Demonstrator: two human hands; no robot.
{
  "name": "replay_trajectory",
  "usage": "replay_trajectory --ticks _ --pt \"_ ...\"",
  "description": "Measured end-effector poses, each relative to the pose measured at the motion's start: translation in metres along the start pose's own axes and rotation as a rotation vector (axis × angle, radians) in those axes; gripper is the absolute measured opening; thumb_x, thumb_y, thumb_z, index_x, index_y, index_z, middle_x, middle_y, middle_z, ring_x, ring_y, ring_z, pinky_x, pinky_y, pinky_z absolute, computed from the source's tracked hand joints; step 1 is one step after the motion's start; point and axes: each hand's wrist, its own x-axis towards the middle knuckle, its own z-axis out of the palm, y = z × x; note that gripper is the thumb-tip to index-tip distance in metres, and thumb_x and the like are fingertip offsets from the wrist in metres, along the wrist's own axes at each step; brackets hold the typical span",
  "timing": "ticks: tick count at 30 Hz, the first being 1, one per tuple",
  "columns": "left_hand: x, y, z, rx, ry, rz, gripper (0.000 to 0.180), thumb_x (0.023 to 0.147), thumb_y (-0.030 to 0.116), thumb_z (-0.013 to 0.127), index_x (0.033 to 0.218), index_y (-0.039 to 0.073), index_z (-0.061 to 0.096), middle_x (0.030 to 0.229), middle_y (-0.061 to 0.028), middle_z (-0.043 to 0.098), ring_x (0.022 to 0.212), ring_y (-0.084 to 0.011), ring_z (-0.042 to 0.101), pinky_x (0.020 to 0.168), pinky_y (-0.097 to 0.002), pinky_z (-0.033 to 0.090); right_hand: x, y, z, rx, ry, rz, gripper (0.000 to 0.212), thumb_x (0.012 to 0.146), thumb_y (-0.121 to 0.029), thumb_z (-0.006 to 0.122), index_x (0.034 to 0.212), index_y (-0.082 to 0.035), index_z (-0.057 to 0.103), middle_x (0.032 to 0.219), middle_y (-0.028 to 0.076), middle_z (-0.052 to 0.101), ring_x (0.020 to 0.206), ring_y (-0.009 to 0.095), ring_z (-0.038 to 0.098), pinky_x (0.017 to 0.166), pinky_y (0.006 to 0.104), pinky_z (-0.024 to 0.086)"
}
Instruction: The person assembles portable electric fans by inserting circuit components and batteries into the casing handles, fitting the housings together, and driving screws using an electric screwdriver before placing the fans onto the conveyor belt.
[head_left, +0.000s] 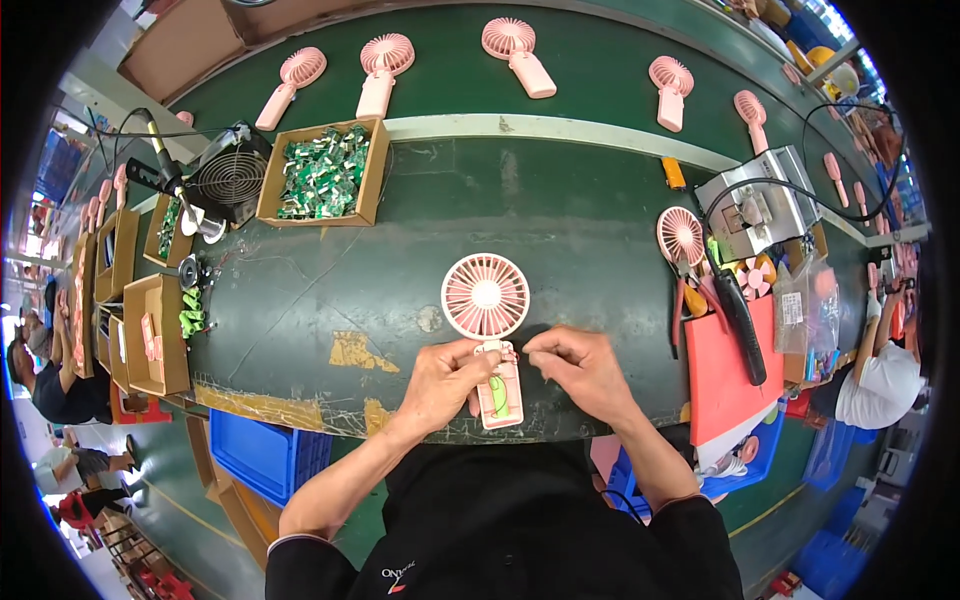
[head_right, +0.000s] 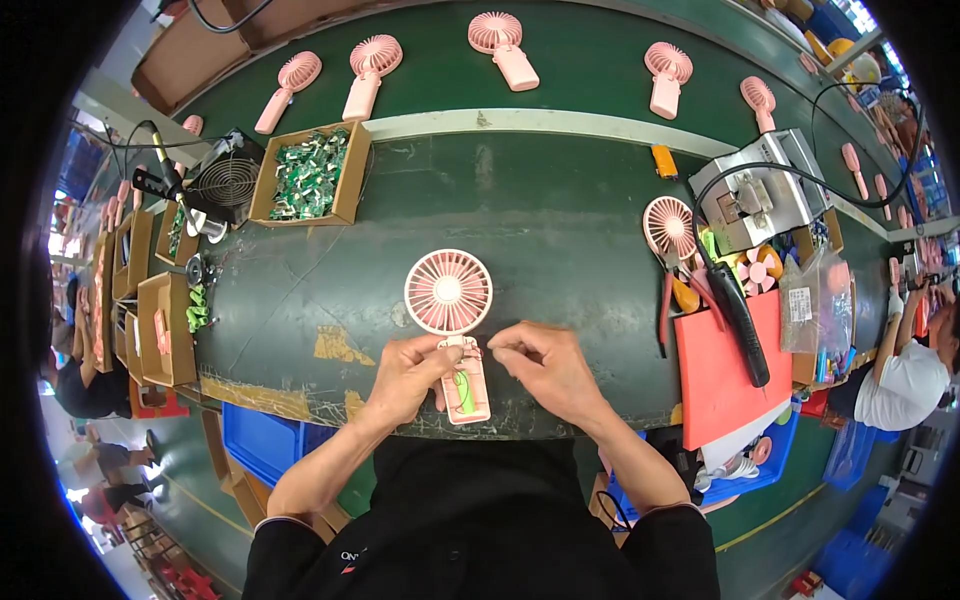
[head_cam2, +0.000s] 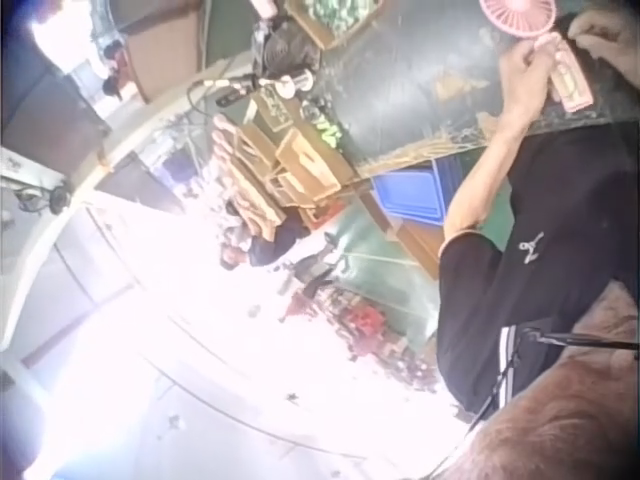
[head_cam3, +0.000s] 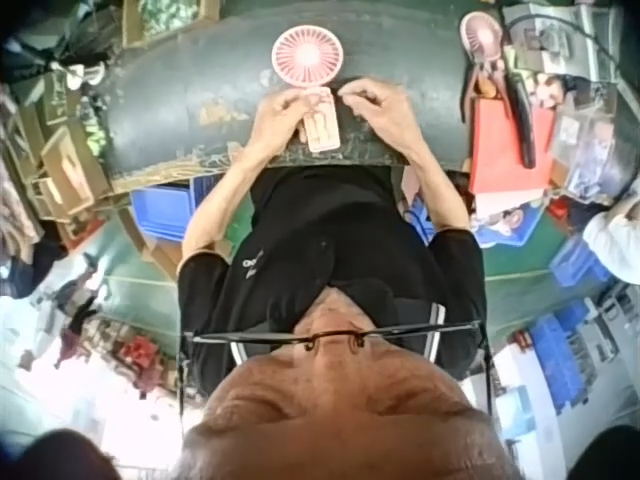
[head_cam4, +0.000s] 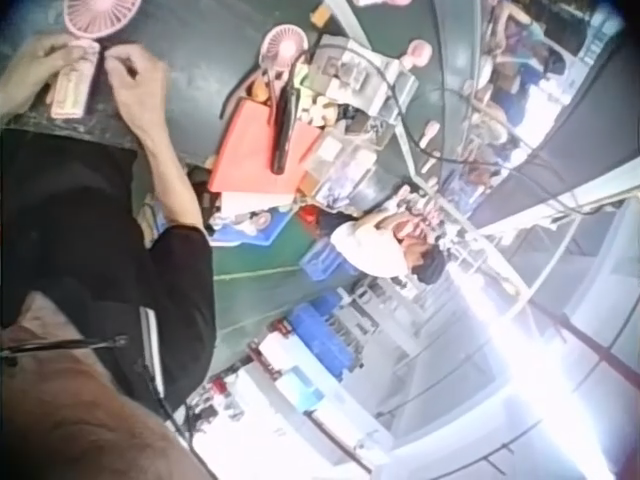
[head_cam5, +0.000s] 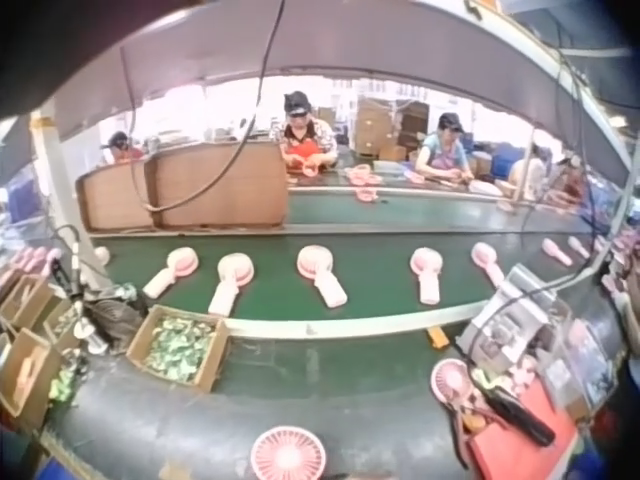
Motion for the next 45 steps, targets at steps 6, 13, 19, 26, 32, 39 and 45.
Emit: replay_trajectory --ticks 6,13,19,26,32,39,45 --pt "-0.007 -0.004 0.004 0.031 0.044 0.081 0.022 0.094 0.014 0.059 0.104 -0.004 0.069 0.072 -0.0060 0.067 0.053 -0.0084 0.060 0.043 -0.0213 0.046 -0.001 0.000 0.013 0.112 -0.034 0.069 0.007 0.091 -0.004 0.061 0.090 0.003 0.063 0.079 0.002 0.064 0.068 0.005 0.056 0.059 0.0219 0.045" --pt "-0.018 0.001 0.011 -0.004 0.080 0.124 0.022 0.095 0.012 0.058 0.109 -0.003 0.066 0.070 -0.0047 0.066 0.056 -0.0072 0.060 0.048 -0.0207 0.047 -0.001 0.000 0.020 0.100 -0.011 0.054 0.009 0.089 -0.004 0.064 0.084 0.003 0.060 0.077 0.002 0.065 0.068 0.003 0.056 0.058 0.0214 0.045" --pt "-0.019 -0.004 0.008 0.186 0.097 0.220 0.021 0.095 0.011 0.059 0.108 -0.004 0.065 0.070 -0.0057 0.066 0.058 -0.0075 0.061 0.050 -0.0208 0.048 -0.005 -0.001 0.022 -0.037 0.019 -0.021 0.005 0.088 0.003 0.062 0.085 0.001 0.059 0.076 0.000 0.062 0.066 0.001 0.053 0.053 0.0179 0.041" --pt "-0.019 -0.009 0.012 0.158 0.158 0.221 0.015 0.088 0.006 0.065 0.100 -0.001 0.068 0.059 -0.0003 0.060 0.052 -0.0005 0.047 0.046 -0.0222 0.037 -0.006 0.003 0.026 0.087 0.045 -0.072 0.007 0.087 0.003 0.062 0.085 0.001 0.056 0.073 -0.001 0.059 0.064 0.000 0.052 0.051 0.0176 0.038" --pt "-0.019 -0.012 0.014 0.225 0.184 0.267 0.013 0.087 0.007 0.066 0.097 -0.001 0.068 0.057 -0.0015 0.061 0.049 -0.0018 0.049 0.045 -0.0230 0.038 -0.008 0.004 0.024 0.005 0.062 -0.119 0.007 0.085 0.004 0.062 0.084 0.001 0.056 0.073 -0.001 0.059 0.061 -0.001 0.050 0.048 0.0184 0.035" --pt "-0.020 -0.010 0.018 0.269 0.199 0.364 0.013 0.086 0.007 0.068 0.095 -0.002 0.067 0.059 -0.0045 0.064 0.049 -0.0045 0.056 0.045 -0.0235 0.042 -0.011 -0.004 0.028 -0.242 0.157 -0.309 0.008 0.083 0.005 0.064 0.081 0.001 0.057 0.071 -0.001 0.059 0.056 -0.002 0.047 0.044 0.0195 0.032" --pt "-0.022 -0.011 0.017 0.276 0.179 0.333 0.013 0.086 0.006 0.067 0.095 -0.003 0.067 0.061 -0.0048 0.064 0.049 -0.0045 0.055 0.045 -0.0232 0.042 -0.013 0.005 0.022 0.229 0.004 -0.018 0.005 0.087 0.002 0.061 0.087 0.000 0.058 0.076 -0.001 0.060 0.063 0.000 0.050 0.053 0.0196 0.038"
